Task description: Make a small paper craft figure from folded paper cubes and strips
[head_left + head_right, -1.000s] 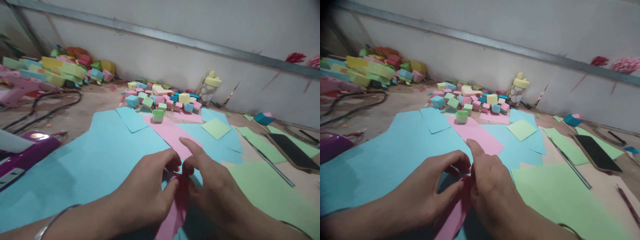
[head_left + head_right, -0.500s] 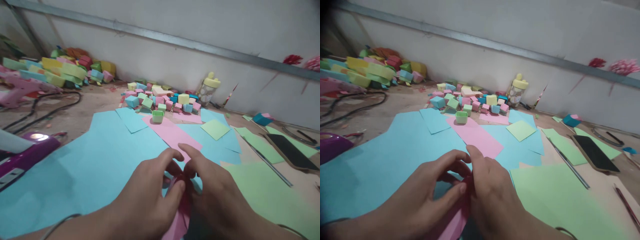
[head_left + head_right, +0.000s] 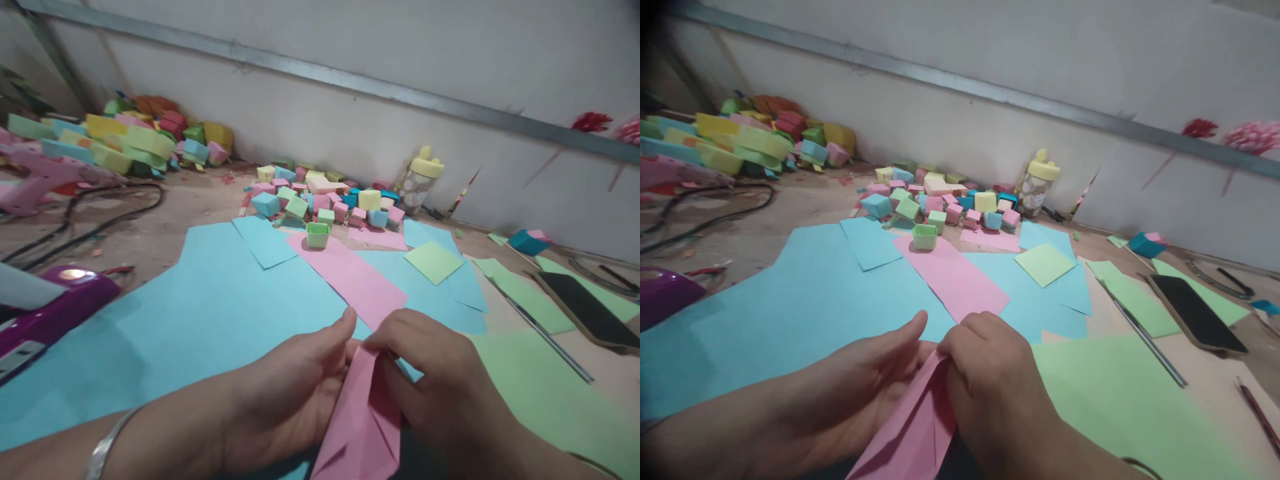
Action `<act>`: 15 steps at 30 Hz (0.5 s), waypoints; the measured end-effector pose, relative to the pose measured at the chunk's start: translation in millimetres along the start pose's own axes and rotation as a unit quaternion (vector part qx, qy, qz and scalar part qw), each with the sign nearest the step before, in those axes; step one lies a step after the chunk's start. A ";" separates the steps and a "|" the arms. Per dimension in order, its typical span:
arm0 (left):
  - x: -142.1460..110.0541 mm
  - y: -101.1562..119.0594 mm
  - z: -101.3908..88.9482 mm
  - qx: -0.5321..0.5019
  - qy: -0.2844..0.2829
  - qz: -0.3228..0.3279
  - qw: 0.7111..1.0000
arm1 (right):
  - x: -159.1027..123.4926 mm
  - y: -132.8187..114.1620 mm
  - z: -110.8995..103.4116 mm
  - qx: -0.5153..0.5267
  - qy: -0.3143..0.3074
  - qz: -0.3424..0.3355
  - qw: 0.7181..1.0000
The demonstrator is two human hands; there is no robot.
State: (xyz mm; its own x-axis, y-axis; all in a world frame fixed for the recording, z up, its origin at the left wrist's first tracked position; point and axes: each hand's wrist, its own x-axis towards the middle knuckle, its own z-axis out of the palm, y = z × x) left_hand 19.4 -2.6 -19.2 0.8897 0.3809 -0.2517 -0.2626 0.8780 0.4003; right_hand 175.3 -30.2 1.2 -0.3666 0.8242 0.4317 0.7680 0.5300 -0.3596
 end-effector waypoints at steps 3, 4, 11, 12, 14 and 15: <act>-1.0 -3.1 0.5 -0.003 -0.014 -0.006 1.000 | -0.6 -0.4 -1.5 0.001 0.025 -0.023 0.999; -0.9 -3.7 0.8 -0.006 -0.018 -0.003 1.000 | -0.2 -0.6 -2.0 -0.005 0.027 -0.032 0.999; 0.0 0.6 2.9 0.000 -0.032 0.015 0.999 | 1.5 -0.3 -5.1 -0.006 -0.073 0.044 0.996; -0.3 1.0 3.0 0.006 -0.034 0.013 0.999 | 0.9 -0.1 -4.3 0.000 -0.066 0.052 0.996; -0.3 0.6 2.5 0.019 -0.032 0.007 0.999 | -0.2 0.4 -1.1 0.001 -0.042 0.060 0.997; 0.3 -0.1 1.9 0.025 -0.027 0.000 0.999 | -0.5 0.7 1.2 0.000 -0.037 0.066 0.997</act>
State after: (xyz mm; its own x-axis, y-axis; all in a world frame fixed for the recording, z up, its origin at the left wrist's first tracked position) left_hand 20.3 -3.1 -17.7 0.9087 0.3635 -0.2053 -0.2441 0.8617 0.4449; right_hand 175.4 -30.0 -0.3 -0.3005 0.8990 0.3187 0.8124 0.4163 -0.4083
